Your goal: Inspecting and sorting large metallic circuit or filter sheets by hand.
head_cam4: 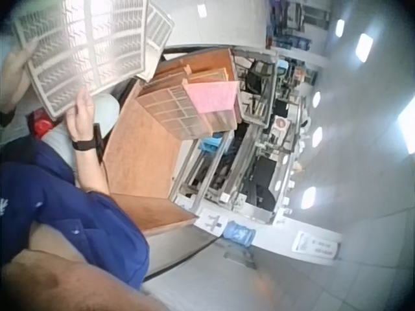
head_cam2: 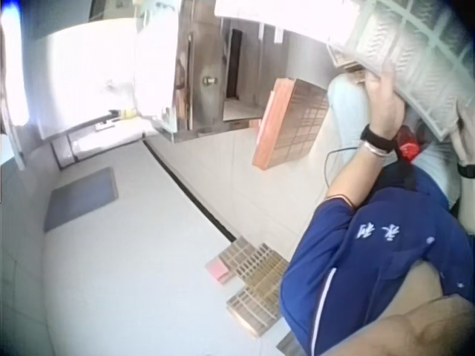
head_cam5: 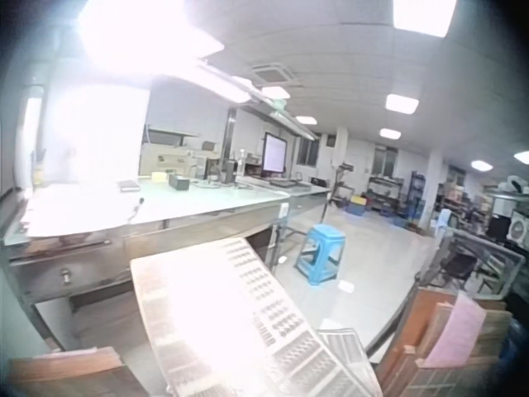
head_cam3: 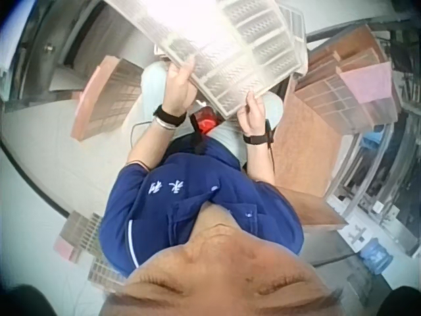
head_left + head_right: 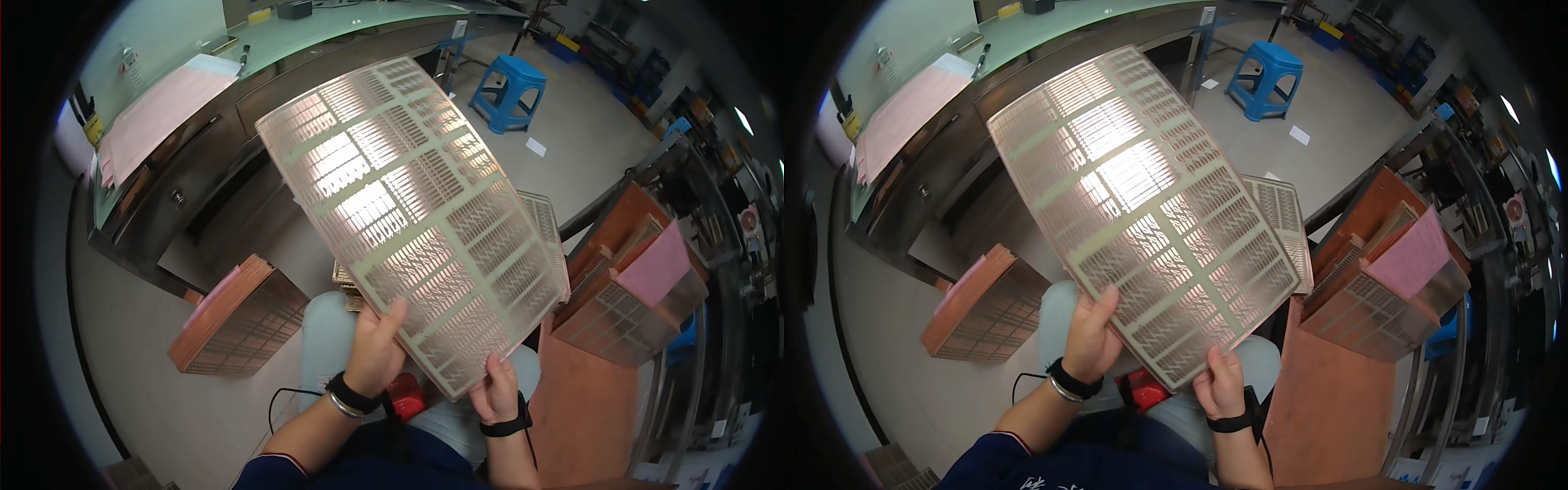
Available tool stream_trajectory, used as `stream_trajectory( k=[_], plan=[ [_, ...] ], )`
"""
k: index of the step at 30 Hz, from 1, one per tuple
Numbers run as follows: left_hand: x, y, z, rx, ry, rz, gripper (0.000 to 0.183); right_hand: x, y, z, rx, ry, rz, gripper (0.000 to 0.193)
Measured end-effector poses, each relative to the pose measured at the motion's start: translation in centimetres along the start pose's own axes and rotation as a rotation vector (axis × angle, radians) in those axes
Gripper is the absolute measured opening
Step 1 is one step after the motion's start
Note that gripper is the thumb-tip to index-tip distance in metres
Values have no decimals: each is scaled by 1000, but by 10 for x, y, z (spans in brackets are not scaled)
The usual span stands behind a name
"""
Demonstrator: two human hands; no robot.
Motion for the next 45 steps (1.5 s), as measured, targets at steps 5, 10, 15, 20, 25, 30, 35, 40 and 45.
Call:
stream_trajectory(
  k=[5,10,15,20,25,30,35,40,45],
  plan=[
    [-32,26,3,-27,25,-159,33,-38,-41,6,-65,146,145,30],
    [-49,34,13,-116,48,-278,34,-33,-86,4,-1,16,413,38],
    [-54,30,12,-180,37,-280,31,-34,-83,13,53,82,657,32],
    [-61,30,11,-196,44,-268,30,-26,-83,13,72,26,650,30],
    [-57,24,14,-262,-30,-220,41,-21,-79,0,159,-232,477,40],
    [-42,16,15,-354,-191,-343,43,-7,-82,-26,41,-162,255,55],
    [-27,15,8,-235,-177,-42,59,-1,-87,-26,-32,-209,161,50],
    [-30,-5,24,-208,7,332,58,9,-103,-23,-282,-107,148,51],
    [-37,-22,38,-178,30,0,46,27,-80,-18,-242,-181,289,52]
  ],
)
Point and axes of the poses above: each hand's wrist, its own z-axis away from the middle knuckle, its own x-axis out of the palm, y = z × x, the point moved 10 cm from there along -z, towards the middle knuckle, and after that the axes turned 14 degrees about -y, right-handed, at the moved point
